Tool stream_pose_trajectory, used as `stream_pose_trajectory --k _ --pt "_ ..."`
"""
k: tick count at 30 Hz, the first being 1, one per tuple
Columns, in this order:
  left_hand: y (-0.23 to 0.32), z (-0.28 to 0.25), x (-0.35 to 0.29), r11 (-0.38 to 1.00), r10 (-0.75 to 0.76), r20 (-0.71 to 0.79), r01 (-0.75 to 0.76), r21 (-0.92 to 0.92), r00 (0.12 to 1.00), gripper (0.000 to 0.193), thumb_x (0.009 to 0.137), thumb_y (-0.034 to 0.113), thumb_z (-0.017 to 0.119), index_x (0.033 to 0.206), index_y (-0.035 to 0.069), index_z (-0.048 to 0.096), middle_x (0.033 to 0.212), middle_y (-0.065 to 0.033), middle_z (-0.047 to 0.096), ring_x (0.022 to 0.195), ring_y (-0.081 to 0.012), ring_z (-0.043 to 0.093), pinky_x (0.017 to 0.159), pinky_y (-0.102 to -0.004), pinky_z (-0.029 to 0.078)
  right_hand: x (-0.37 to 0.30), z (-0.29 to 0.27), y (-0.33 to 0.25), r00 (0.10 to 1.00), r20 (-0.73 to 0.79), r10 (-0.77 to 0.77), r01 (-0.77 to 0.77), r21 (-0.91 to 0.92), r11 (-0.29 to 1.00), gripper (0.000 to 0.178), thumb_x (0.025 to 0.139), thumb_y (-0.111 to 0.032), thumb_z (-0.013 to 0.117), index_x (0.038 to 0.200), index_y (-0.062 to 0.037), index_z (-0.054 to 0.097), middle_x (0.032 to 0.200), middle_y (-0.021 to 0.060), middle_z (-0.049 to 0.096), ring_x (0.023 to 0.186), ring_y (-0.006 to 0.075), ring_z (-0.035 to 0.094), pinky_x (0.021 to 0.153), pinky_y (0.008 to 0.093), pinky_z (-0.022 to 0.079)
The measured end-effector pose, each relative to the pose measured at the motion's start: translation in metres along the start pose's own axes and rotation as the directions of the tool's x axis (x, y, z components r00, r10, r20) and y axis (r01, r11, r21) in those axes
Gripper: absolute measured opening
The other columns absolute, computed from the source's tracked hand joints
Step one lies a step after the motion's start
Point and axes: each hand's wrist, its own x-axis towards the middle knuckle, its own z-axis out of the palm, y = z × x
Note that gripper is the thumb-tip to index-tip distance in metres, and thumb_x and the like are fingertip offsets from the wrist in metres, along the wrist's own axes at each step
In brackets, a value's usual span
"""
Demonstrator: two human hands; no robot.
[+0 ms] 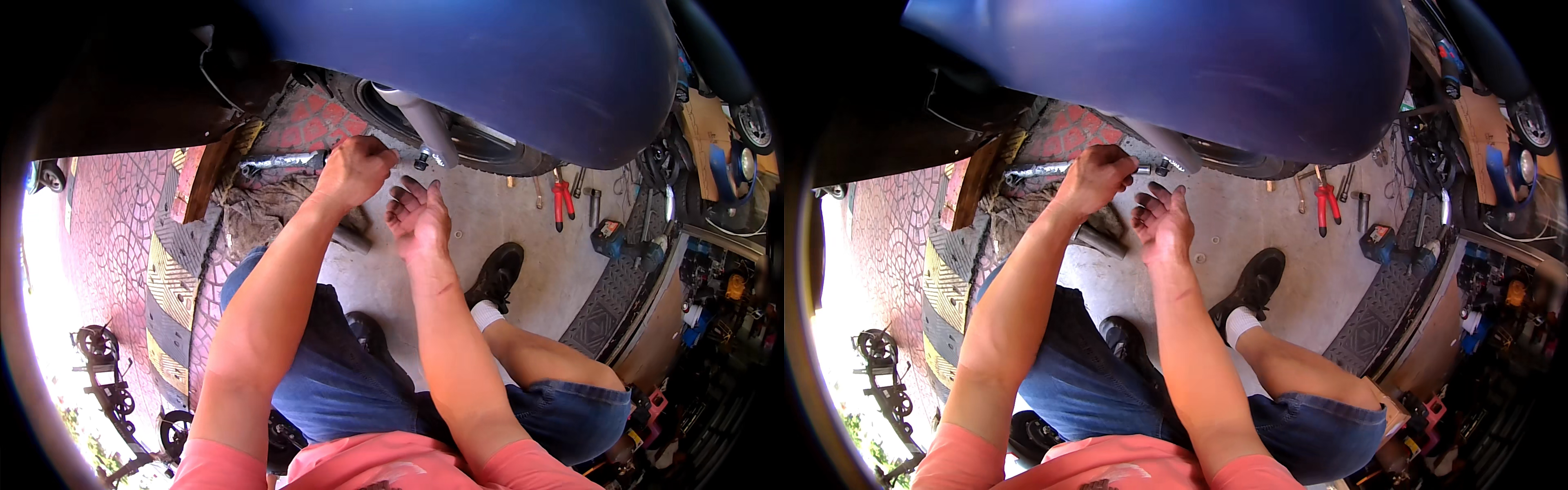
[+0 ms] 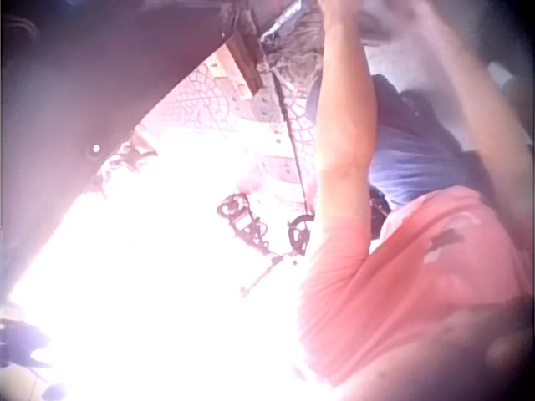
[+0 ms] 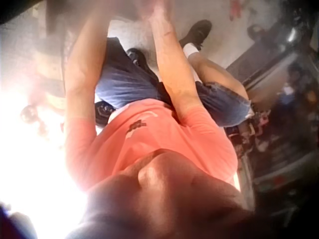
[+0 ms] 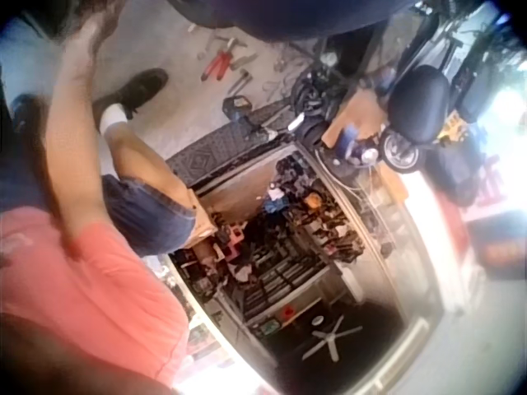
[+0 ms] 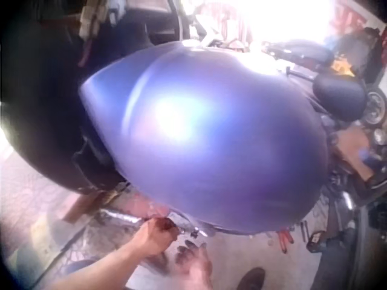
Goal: The person assembles and installs the front wheel and brake components on a scooter, using a hammer to seat the axle and an impact driver to tighten the bolt.
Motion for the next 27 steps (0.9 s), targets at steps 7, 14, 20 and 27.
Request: stream_pose_trajectory --k 7,14,20,27 --pt "0.047 0.001 -0.002 0.862 0.187 -0.118 -0.22 -0.457 0.975 0.026 0.09 0.016 0.065 0.11 0.002 0.073 0.093 -0.0089 0.075 0.085 -0.0153 0.065 0.084 -0.0333 0.053 -0.007 -0.112 -0.114 0.953 0.238 -0.186 0.195 -0.956 -0.22 0.041 0.096 -0.04 0.069 0.114 -0.0029 0.069 0.106 0.0147 0.076 0.096 0.0306 0.072 0.084 0.041 0.056" --pt "0.063 0.004 -0.004 0.776 0.29 -0.142 -0.319 -0.544 0.946 0.029 0.084 0.012 0.07 0.11 -0.001 0.07 0.097 -0.0056 0.072 0.088 -0.0156 0.064 0.084 -0.0328 0.052 -0.113 -0.064 -0.292 0.992 0.127 -0.016 0.078 -0.698 -0.712 0.075 0.086 -0.045 0.079 0.142 -0.0005 0.055 0.125 0.0226 0.07 0.116 0.0364 0.068 0.099 0.0439 0.053" --pt "0.086 0.022 -0.01 0.734 0.208 -0.316 -0.361 -0.576 0.926 0.033 0.088 0.015 0.072 0.118 -0.001 0.068 0.111 -0.0082 0.07 0.105 -0.0207 0.063 0.098 -0.0388 0.049 -0.073 -0.014 -0.321 0.601 0.765 -0.232 0.623 -0.63 -0.463 0.097 0.074 -0.05 0.088 0.147 0.0011 0.048 0.138 0.0246 0.059 0.125 0.0374 0.06 0.105 0.0476 0.048" --pt "0.075 0.062 0.007 0.539 -0.066 -0.503 -0.394 -0.745 0.862 0.048 0.087 0.029 0.075 0.126 0.005 0.061 0.119 -0.0112 0.063 0.114 -0.026 0.06 0.102 -0.0469 0.049 0.004 -0.009 -0.279 0.258 0.897 -0.36 0.866 -0.38 -0.325 0.1 0.055 -0.059 0.095 0.125 0.0006 0.056 0.113 0.0205 0.062 0.108 0.0398 0.062 0.096 0.0485 0.049"
